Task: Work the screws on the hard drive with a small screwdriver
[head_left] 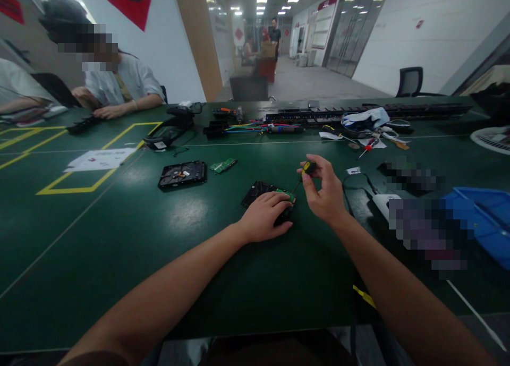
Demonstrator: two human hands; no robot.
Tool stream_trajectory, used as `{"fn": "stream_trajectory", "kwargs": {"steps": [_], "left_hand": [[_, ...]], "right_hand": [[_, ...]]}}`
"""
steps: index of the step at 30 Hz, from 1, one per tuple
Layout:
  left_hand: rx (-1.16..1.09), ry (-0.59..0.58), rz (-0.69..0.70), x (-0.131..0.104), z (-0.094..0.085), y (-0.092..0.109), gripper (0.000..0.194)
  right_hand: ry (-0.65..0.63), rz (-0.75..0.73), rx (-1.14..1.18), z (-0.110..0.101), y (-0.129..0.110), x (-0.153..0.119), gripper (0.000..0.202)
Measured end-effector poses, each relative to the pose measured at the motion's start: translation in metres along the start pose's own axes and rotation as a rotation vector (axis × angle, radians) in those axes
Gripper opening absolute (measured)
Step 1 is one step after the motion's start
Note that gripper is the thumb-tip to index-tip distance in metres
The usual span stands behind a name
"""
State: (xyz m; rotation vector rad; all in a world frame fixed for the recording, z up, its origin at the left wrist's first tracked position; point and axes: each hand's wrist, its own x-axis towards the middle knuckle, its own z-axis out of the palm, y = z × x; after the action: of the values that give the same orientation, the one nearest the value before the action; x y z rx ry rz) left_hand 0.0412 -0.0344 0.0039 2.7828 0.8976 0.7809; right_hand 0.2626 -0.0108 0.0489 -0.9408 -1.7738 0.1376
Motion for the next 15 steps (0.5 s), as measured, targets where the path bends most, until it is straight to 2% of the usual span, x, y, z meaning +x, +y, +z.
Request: {"fn": "stream_trajectory", "kwargs": {"steps": [4,6,11,15], "left_hand": [[0.007,0.001,0.007,-0.0005,0.0011,-0.0006,0.048],[0.008,0.0,0.008,-0.0006,0.0007,-0.0005,0.049],[-0.001,-0.009,-0.004,-0.0002,-0.0015,0.0006,0.049],[-0.004,-0.008,-0.001,0.0,-0.0018,0.0007,0.049]], "right_hand": [[0.063,-0.011,-0.09,-0.0014,0.003,0.0016,0.048],[0.077,0.003,-0.065,-0.0019,0.0045,0.003,0.045],[0.01,0.079,0.101,-0.0012,0.0036,0.0033,0.046],[-0.016,0.074,0.1,-0.0004,0.0012,0.0017,0.05]]}}
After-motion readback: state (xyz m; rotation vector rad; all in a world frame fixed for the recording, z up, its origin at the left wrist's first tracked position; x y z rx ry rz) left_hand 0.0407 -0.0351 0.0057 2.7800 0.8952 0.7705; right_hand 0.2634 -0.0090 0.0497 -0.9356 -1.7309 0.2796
